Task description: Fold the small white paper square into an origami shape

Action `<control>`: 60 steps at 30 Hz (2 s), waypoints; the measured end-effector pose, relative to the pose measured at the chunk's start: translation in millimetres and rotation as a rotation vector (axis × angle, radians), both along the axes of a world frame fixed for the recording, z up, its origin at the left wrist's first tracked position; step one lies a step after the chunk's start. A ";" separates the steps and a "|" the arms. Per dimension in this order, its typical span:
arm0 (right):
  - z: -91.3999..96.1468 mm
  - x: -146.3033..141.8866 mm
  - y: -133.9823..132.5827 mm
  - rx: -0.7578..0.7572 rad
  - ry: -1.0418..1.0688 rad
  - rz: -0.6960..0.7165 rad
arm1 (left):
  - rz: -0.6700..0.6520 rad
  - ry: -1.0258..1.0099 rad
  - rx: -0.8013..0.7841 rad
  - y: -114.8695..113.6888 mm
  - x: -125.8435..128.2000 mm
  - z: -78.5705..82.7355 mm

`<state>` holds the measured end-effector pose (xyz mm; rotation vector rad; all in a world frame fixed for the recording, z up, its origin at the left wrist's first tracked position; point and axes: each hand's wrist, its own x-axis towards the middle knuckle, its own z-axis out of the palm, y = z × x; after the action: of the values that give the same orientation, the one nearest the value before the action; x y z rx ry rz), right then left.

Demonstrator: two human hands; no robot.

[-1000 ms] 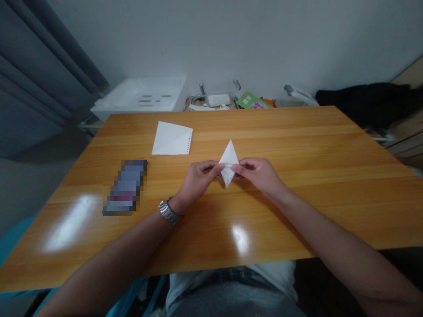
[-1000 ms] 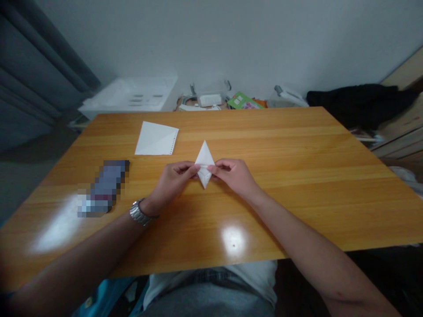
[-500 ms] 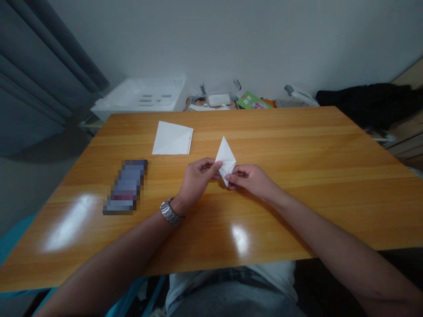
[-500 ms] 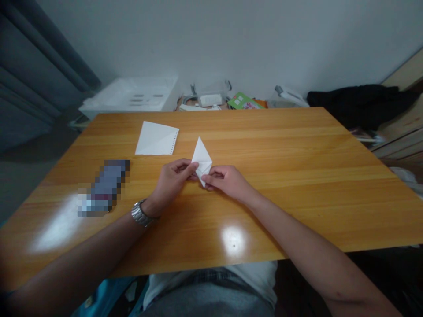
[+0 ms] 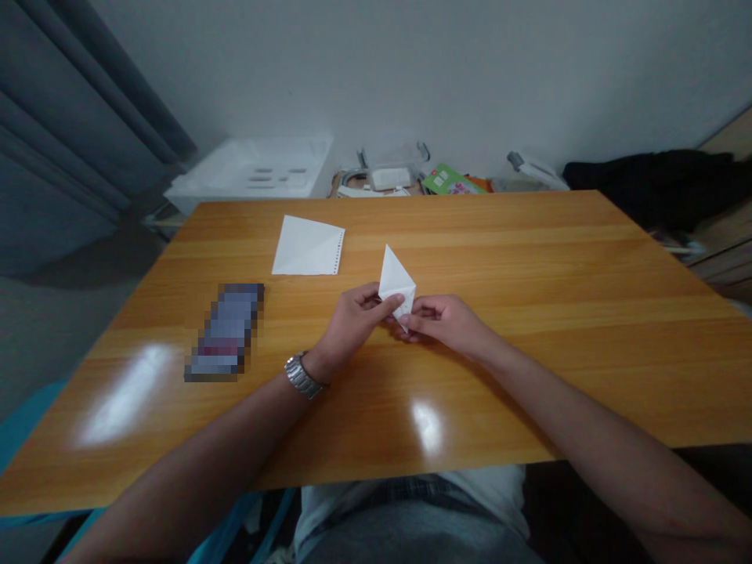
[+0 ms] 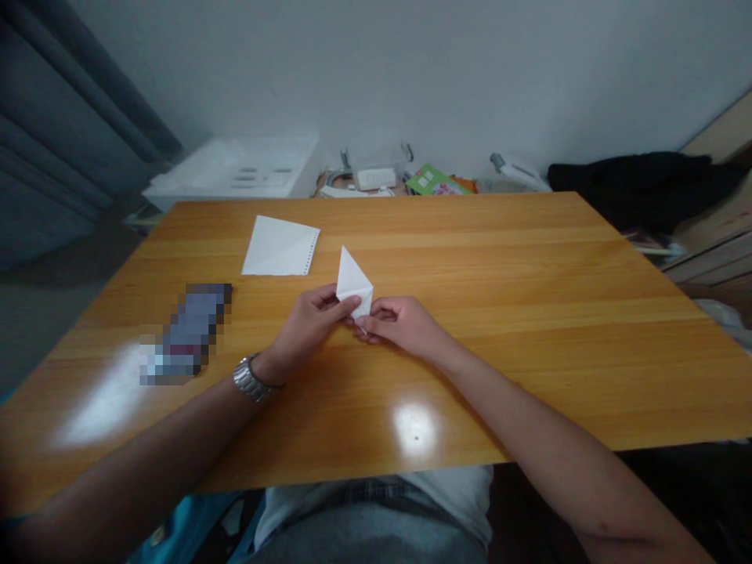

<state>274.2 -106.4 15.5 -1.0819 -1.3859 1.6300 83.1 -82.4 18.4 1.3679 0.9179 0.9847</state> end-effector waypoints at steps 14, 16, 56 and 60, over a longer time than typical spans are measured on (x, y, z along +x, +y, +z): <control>-2.6 -0.3 -0.3 0.072 -0.074 0.020 | -0.044 0.009 -0.013 -1.9 1.2 -1.7; -2.8 -1.0 -1.4 0.067 -0.071 0.037 | -0.042 0.041 -0.017 -2.5 0.6 -1.2; 3.0 10.2 8.1 0.335 -0.089 -0.324 | 0.020 0.055 0.026 -3.9 -0.5 3.2; 3.6 9.5 8.0 0.329 -0.104 -0.324 | 0.011 0.060 0.027 -4.3 -0.9 3.9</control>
<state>283.7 -98.4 19.1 -1.1351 -1.3997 1.0854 82.1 -86.7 22.3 1.4227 0.9610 0.9721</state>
